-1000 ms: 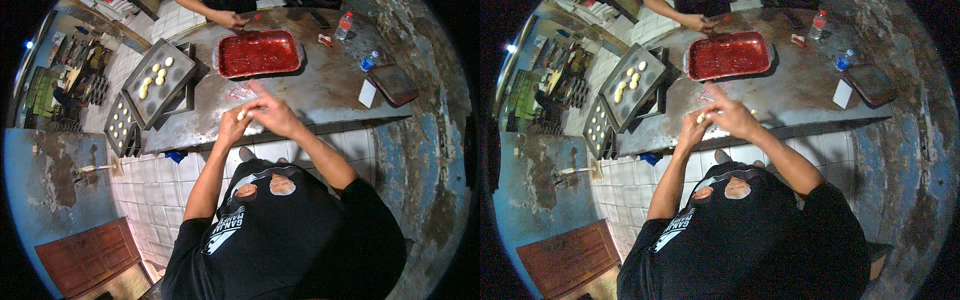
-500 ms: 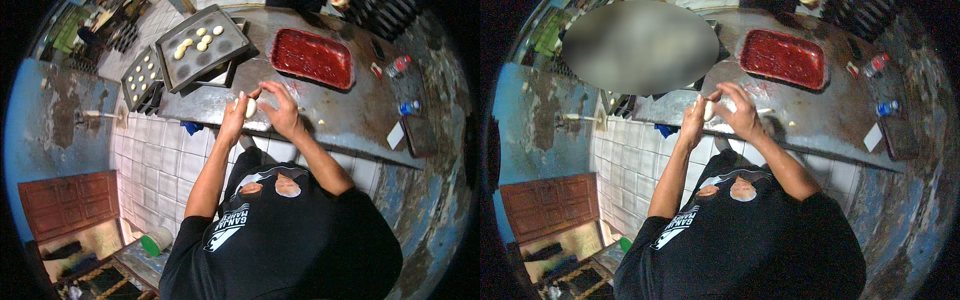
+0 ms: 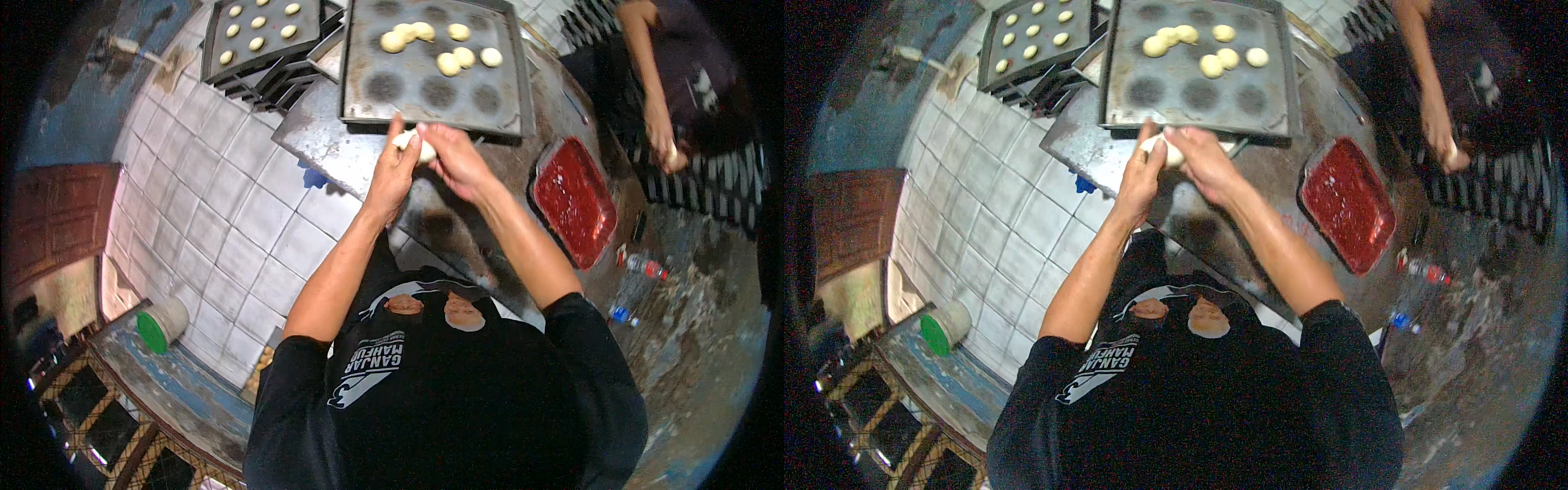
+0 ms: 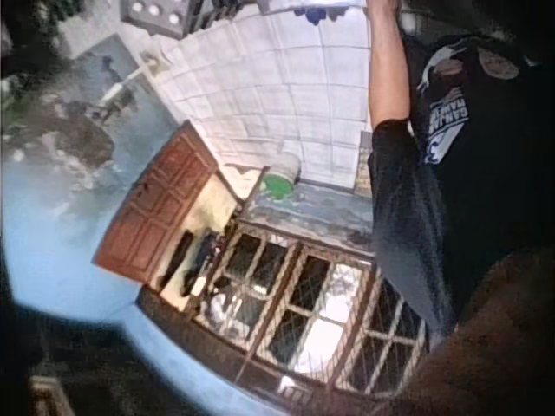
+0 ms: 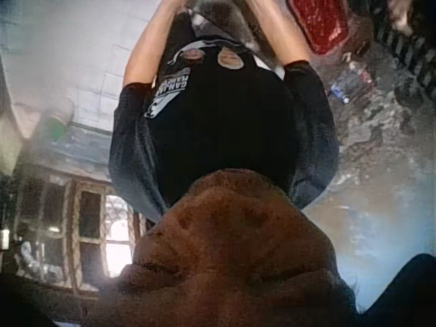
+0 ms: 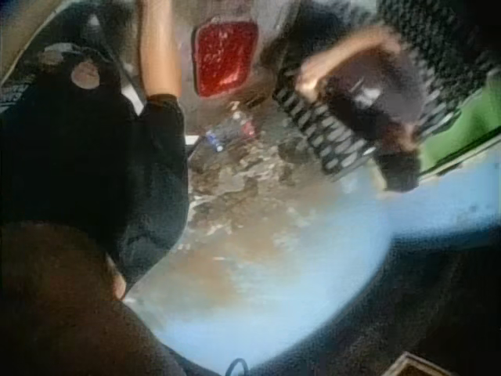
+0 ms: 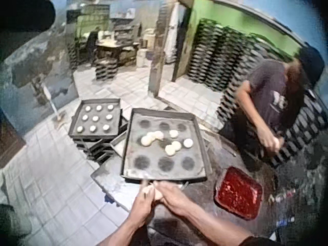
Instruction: The person fills dough balls with a red jelly mixture by hand and places them onto baking trays.
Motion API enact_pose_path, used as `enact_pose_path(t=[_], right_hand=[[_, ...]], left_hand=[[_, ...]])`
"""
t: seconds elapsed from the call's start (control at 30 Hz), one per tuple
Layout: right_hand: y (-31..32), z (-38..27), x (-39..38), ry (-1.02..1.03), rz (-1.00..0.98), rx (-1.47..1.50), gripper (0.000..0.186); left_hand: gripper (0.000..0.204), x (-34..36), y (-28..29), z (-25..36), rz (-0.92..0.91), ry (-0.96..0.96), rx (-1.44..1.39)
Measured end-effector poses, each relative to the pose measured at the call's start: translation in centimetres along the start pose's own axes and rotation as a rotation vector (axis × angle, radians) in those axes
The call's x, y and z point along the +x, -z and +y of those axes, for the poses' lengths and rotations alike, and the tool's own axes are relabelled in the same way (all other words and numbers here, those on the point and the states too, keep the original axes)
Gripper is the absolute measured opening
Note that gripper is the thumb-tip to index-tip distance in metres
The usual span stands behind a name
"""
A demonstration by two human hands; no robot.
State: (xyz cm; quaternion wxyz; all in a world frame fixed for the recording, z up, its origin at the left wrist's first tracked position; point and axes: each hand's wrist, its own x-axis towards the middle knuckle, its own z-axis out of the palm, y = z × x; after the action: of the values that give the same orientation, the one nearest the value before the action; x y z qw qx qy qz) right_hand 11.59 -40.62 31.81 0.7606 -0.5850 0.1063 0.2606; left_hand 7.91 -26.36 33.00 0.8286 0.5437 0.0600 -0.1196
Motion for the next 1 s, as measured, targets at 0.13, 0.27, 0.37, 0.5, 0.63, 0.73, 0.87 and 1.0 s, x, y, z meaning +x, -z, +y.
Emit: enact_pose_path(t=[0.13, 0.27, 0.37, 0.5, 0.63, 0.73, 0.87, 1.0], right_hand=[[-0.9, -2.5, 12.6, 0.572, 0.355, -1.039, 0.055], [0.5, -1.6, 20.1, 0.847, -0.122, -1.772, 0.063], [0.4, -0.2, 23.0, 0.901, -0.239, -1.671, 0.064], [-0.4, -0.4, 22.7, 0.788, -0.325, -1.688, 0.065], [0.8, -5.7, 24.9, 0.277, -0.382, -0.906, 0.059], [7.5, -11.6, 27.5, 0.318, 0.065, -0.657, 0.044], [18.1, -12.7, 28.8, 0.336, 0.557, -1.329, 0.041], [16.3, -13.4, 24.4, 0.225, 0.519, -1.167, 0.040]], left_hand=[[0.056, 3.9, 8.0, 0.8, 0.225, -0.133, 0.199], [0.043, 4.1, 14.1, 2.4, 0.335, -0.093, 0.205], [0.035, 3.2, 17.1, 3.1, 0.363, -0.090, 0.401], [0.032, 4.5, 18.3, 2.7, 0.358, -0.058, 0.435], [0.031, 6.5, 16.8, 3.8, 0.295, -0.040, 0.403], [0.029, 6.9, 16.5, 4.2, 0.262, -0.060, 0.388], [0.025, 7.0, 15.7, 4.5, 0.168, -0.165, 0.494], [0.023, 6.8, 12.0, 3.9, 0.106, -0.114, 0.416]])
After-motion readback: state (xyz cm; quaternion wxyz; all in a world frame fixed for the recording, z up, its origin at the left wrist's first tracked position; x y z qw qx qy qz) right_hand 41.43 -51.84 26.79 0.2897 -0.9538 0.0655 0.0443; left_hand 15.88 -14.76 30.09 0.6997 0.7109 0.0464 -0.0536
